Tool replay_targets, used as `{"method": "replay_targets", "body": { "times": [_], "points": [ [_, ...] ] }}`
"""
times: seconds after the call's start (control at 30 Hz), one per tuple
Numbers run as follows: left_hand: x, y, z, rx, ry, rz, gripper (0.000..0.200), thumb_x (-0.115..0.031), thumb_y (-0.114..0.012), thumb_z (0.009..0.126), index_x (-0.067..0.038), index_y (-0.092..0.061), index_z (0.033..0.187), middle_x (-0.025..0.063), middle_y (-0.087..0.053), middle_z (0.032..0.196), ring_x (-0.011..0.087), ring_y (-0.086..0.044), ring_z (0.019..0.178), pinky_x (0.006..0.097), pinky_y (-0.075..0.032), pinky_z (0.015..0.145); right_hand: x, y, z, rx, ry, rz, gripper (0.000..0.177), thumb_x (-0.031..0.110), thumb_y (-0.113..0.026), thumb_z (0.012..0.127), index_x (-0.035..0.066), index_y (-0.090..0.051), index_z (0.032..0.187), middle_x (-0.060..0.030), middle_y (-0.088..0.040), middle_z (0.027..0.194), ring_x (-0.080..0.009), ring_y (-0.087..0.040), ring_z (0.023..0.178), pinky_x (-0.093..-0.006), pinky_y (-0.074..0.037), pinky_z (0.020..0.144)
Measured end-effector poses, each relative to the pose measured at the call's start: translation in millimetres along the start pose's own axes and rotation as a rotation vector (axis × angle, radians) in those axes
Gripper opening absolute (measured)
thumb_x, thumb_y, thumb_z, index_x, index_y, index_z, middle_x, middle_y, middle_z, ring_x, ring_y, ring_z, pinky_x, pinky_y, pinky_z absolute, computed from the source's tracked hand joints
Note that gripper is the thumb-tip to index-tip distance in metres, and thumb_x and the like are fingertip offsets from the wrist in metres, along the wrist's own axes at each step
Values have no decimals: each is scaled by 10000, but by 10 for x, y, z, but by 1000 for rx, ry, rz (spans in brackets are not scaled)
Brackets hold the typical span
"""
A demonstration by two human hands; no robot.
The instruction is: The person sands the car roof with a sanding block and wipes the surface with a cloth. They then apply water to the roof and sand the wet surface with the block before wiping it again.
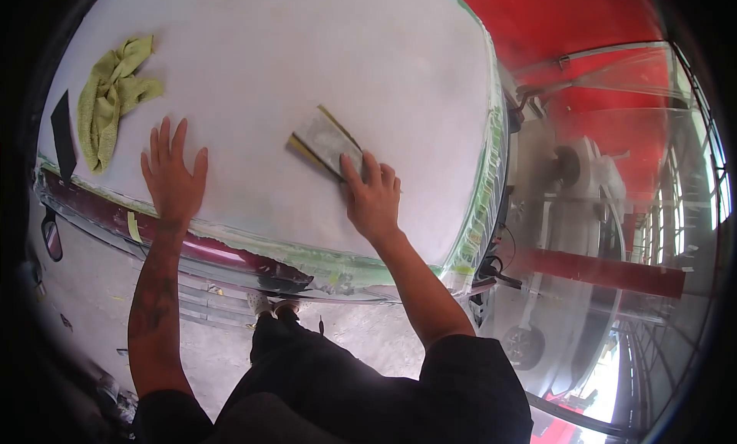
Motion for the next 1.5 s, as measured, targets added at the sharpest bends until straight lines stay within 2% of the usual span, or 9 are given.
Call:
{"method": "replay_targets", "body": {
  "times": [0.17,0.4,0.5,0.67,0.77,1.0,1.13,1.27,1.5],
  "points": [
    [2,10,-18,-26,-21,20,585,-379,-573,951,-208,-399,1483,73,-310,1580,329,-258,1467,591,-196,1152,-499,-226,1710,-46,-181,-92,440,174,-598,899,210,-547,1335,-171,-577,1242,-382,-547,1012,-492,-462,802],
    [-17,32,-5,10,21,14,589,-397,-572,946,-201,-407,1477,78,-320,1572,327,-249,1470,587,-197,1152,487,60,-479,78,-34,61,628,111,-700,782,269,-555,1372,-147,-470,1386,-349,-484,1119,-483,-412,914],
    [-8,25,8,5,17,4,594,-415,-571,942,-195,-414,1471,82,-328,1565,324,-250,1470,588,-199,1150,411,118,-445,82,91,46,627,110,-710,760,249,-573,1356,-148,-466,1388,-346,-486,1111,-481,-415,904],
    [-1,23,-33,-2,1,-6,581,-381,-576,950,-202,-411,1477,75,-312,1580,329,-252,1469,585,-192,1155,-300,-190,1471,-8,-101,-84,474,159,-607,896,188,-523,1362,-183,-531,1312,-379,-523,1042,-483,-437,847],
    [1,20,12,-10,-6,2,580,-381,-578,949,-201,-414,1476,76,-315,1578,331,-257,1467,585,-194,1153,-303,-256,1601,11,-195,-88,457,157,-599,902,186,-525,1352,-182,-539,1296,-375,-525,1036,-485,-440,840],
    [-13,48,19,17,22,2,589,-388,-573,949,-198,-405,1480,76,-313,1576,329,-241,1472,585,-186,1157,521,49,-623,80,9,71,599,104,-685,802,266,-565,1366,-158,-459,1408,-361,-476,1130,-493,-397,947],
    [5,14,9,27,10,24,591,-389,-567,951,-200,-396,1484,86,-314,1575,336,-246,1468,583,-183,1157,120,-25,390,-2,92,-30,584,144,-699,823,245,-548,1377,-163,-480,1378,-368,-494,1111,-491,-414,911],
    [-13,23,3,3,-10,34,592,-394,-566,950,-200,-397,1483,86,-316,1574,337,-249,1467,579,-180,1159,-279,-233,1664,-24,-122,-81,483,171,-631,884,216,-528,1354,-157,-526,1340,-351,-533,1034,-473,-450,831],
    [-2,13,12,20,15,27,593,-412,-563,949,-200,-403,1479,83,-320,1573,329,-255,1467,581,-188,1155,470,22,-468,42,-19,30,608,125,-693,808,266,-545,1381,-166,-464,1393,-366,-481,1113,-489,-403,915]
  ]
}}
Point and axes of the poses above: each hand's wrist, its own z-axis towards the middle knuckle, its own y-axis out of the back of the hand, x = y × z, the point moved 3 cm from there along z, towards the middle knuckle
